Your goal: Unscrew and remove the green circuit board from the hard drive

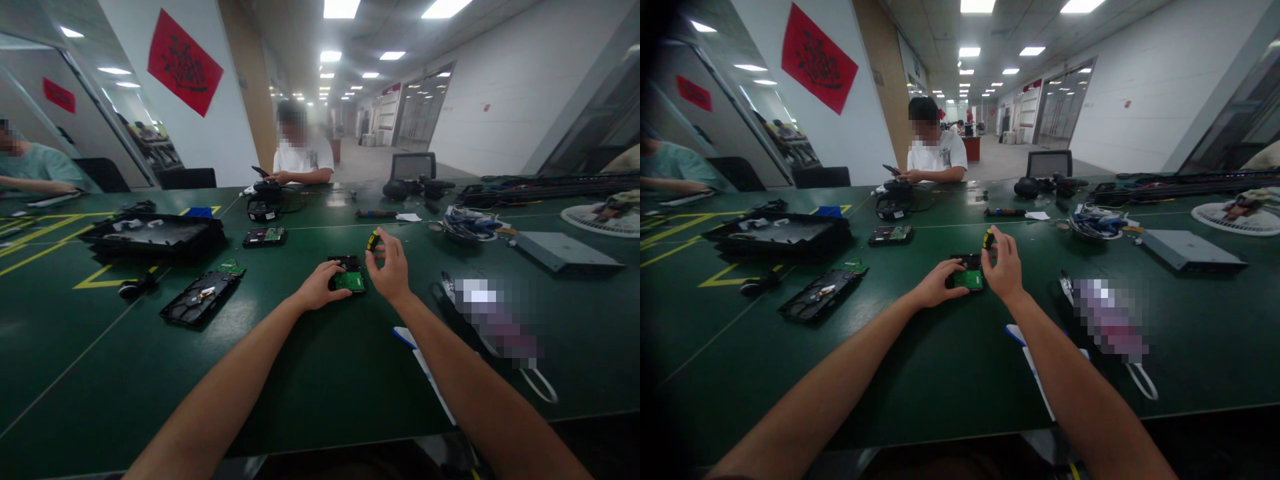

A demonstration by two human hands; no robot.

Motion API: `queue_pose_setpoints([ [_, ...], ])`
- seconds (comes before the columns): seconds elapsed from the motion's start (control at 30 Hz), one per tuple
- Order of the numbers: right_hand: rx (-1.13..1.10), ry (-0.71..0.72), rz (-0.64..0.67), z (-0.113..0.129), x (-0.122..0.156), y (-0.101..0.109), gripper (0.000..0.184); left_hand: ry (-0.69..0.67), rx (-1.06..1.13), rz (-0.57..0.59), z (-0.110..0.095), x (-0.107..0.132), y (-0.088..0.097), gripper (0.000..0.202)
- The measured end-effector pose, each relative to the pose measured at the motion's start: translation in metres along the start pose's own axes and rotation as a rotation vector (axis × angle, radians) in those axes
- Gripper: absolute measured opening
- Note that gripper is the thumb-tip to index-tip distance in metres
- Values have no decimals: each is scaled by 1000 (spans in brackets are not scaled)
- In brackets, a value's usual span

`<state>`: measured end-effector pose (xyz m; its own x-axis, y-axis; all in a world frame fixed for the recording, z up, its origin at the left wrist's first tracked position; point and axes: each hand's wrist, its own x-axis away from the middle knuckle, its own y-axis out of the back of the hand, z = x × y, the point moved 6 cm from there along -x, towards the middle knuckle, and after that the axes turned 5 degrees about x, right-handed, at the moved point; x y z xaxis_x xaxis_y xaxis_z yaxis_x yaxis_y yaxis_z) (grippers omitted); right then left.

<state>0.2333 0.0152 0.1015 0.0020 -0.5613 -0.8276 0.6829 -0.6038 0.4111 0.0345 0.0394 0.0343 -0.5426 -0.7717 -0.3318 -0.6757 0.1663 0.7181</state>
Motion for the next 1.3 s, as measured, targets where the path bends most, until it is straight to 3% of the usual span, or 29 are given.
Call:
queue_pose_setpoints([
  [1.3, 28, -11, -29, -2, 0, 2, 61, -7, -4, 6, -2, 0, 1, 64],
])
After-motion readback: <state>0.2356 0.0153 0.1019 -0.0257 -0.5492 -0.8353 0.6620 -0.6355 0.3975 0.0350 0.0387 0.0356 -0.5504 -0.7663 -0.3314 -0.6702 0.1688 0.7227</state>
